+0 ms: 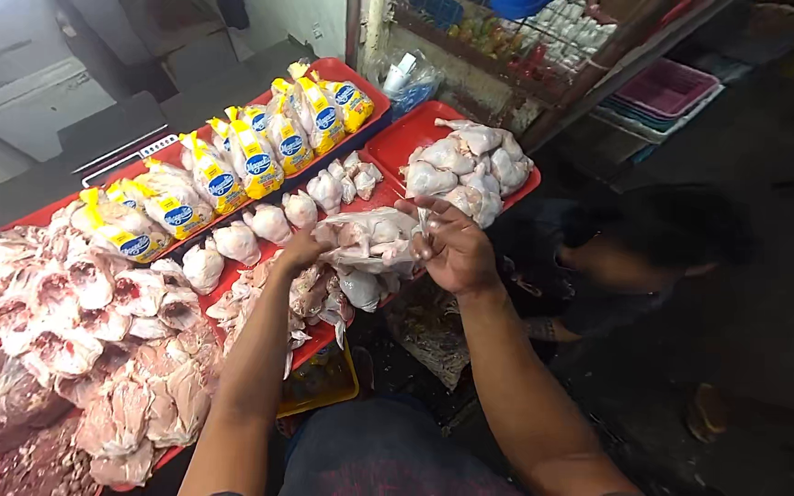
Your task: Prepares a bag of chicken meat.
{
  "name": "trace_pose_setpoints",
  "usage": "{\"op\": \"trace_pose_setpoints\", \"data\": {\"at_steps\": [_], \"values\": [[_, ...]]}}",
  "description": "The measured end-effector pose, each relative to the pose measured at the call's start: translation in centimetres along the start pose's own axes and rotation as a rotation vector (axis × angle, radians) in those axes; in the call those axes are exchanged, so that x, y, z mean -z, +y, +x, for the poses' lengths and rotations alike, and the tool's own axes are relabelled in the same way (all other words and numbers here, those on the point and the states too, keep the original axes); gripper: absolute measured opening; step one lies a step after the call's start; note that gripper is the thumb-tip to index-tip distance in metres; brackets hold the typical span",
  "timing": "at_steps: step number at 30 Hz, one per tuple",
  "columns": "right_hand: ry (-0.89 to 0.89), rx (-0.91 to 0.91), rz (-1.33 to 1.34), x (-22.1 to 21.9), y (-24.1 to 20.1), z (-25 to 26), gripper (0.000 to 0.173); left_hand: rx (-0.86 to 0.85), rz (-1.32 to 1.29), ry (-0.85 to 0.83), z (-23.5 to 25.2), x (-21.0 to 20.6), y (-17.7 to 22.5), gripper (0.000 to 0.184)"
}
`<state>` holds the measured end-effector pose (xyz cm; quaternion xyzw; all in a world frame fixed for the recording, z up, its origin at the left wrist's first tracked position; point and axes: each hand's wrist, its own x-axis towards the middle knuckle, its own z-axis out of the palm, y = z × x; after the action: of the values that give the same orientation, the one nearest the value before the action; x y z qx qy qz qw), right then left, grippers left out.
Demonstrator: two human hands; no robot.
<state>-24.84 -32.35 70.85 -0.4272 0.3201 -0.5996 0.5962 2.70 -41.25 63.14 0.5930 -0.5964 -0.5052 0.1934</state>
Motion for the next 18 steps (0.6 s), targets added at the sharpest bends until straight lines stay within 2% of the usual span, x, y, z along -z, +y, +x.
{"op": "trace_pose_setpoints", "data": {"at_steps": [1, 3, 5, 7, 10, 12, 13, 15, 18], "values": [[0.0, 0.006, 0.004, -0.5, -0.2, 0.1, 0.041, -0.017, -0.013, 0.037, 0.7, -1.0, -0.6, 0.052], [0.016, -0.004, -0.009, -0.8, -0.8, 0.4, 0.04, -0.013, -0.033, 0.222, 1.2, -1.9, 0.6, 0.032], [0.022, -0.072, -0.044, -0.8, -0.9, 0.6, 0.042, -0.001, -0.168, 0.307, -0.5, -1.9, 3.3, 0.033], [0.007, -0.2, -0.115, -1.8, -0.6, 1.2, 0.045, -0.067, -0.202, 0.322, -2.6, -1.8, 6.7, 0.03], [0.077, -0.336, -0.23, -4.3, 0.1, 1.5, 0.043, -0.215, -0.008, 0.278, -5.3, -3.2, 10.3, 0.024], [0.138, -0.32, -0.215, -5.8, 0.4, 1.9, 0.042, -0.347, 0.145, 0.305, -7.4, -5.2, 11.0, 0.019], [0.186, -0.301, -0.149, -6.4, 0.5, 2.2, 0.041, -0.408, 0.202, 0.306, -8.9, -6.1, 11.0, 0.02], [0.277, -0.273, -0.042, -7.2, 0.5, 2.5, 0.041, -0.51, 0.268, 0.262, -11.5, -6.8, 10.4, 0.038], [0.315, -0.175, 0.014, -7.2, -1.1, 3.3, 0.037, -0.551, 0.19, 0.172, -14.4, -4.3, 6.6, 0.044]]}}
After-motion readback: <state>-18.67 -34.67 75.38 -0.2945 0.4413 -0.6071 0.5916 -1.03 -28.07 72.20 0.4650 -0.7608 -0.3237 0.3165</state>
